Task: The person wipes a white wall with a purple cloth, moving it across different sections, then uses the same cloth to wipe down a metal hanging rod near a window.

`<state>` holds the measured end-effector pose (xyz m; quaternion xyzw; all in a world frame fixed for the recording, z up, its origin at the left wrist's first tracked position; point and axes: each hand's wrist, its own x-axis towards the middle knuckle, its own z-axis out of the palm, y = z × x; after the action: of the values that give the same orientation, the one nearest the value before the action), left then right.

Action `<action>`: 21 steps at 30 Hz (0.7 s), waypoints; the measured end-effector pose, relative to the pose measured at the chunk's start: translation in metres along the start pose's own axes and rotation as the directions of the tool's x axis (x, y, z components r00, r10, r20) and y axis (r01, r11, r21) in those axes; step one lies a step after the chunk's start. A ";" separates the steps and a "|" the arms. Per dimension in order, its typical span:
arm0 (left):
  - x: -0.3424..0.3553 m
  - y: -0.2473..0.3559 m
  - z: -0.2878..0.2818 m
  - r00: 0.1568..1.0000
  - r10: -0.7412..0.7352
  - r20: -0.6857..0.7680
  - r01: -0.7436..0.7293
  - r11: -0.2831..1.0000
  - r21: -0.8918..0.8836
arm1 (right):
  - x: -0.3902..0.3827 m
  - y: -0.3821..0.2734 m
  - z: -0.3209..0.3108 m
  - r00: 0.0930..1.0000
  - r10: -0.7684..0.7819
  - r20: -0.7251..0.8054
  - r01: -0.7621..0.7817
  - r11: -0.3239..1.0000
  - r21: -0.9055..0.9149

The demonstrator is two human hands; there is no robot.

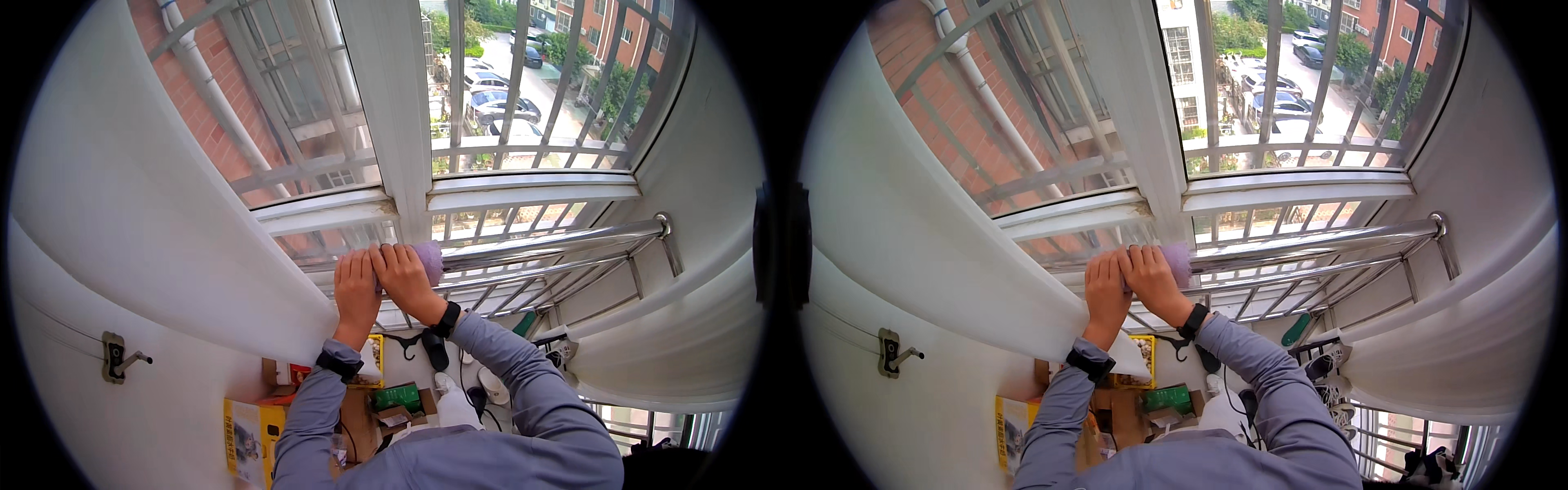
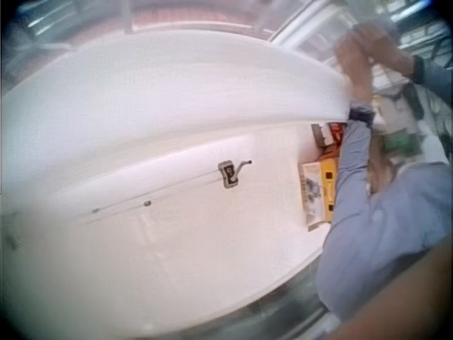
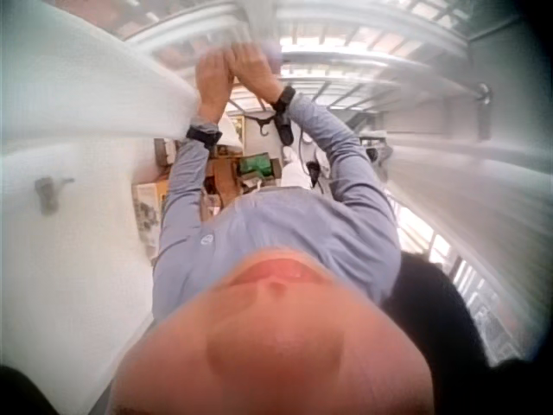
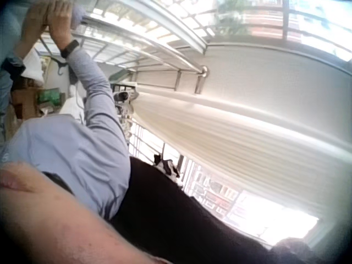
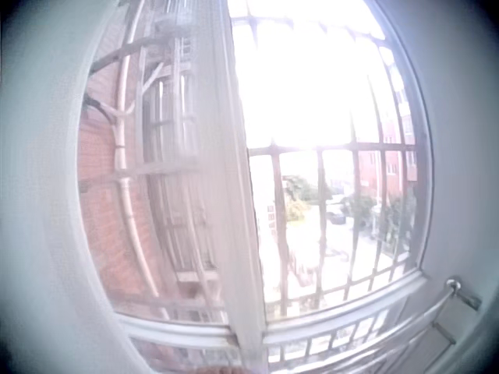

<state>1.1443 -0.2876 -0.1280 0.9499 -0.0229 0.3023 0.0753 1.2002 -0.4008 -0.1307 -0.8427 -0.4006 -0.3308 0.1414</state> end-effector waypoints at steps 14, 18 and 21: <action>0.058 0.182 0.063 0.978 0.163 0.129 -0.173 0.983 0.069 | -0.080 0.150 -0.095 0.969 0.224 0.100 -0.223 0.975 -0.021; 0.084 0.260 0.104 0.940 0.329 0.092 -0.329 0.944 -0.017 | -0.118 0.219 -0.145 0.928 0.325 0.182 -0.332 0.943 0.005; 0.106 0.325 0.130 0.907 0.419 -0.043 -0.421 0.905 -0.063 | -0.156 0.267 -0.164 0.880 0.462 0.108 -0.451 0.886 -0.110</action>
<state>1.2766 -0.6290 -0.1297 0.9151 -0.2364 0.3239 0.0425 1.2602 -0.7447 -0.1065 -0.9382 -0.1854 -0.2481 0.1544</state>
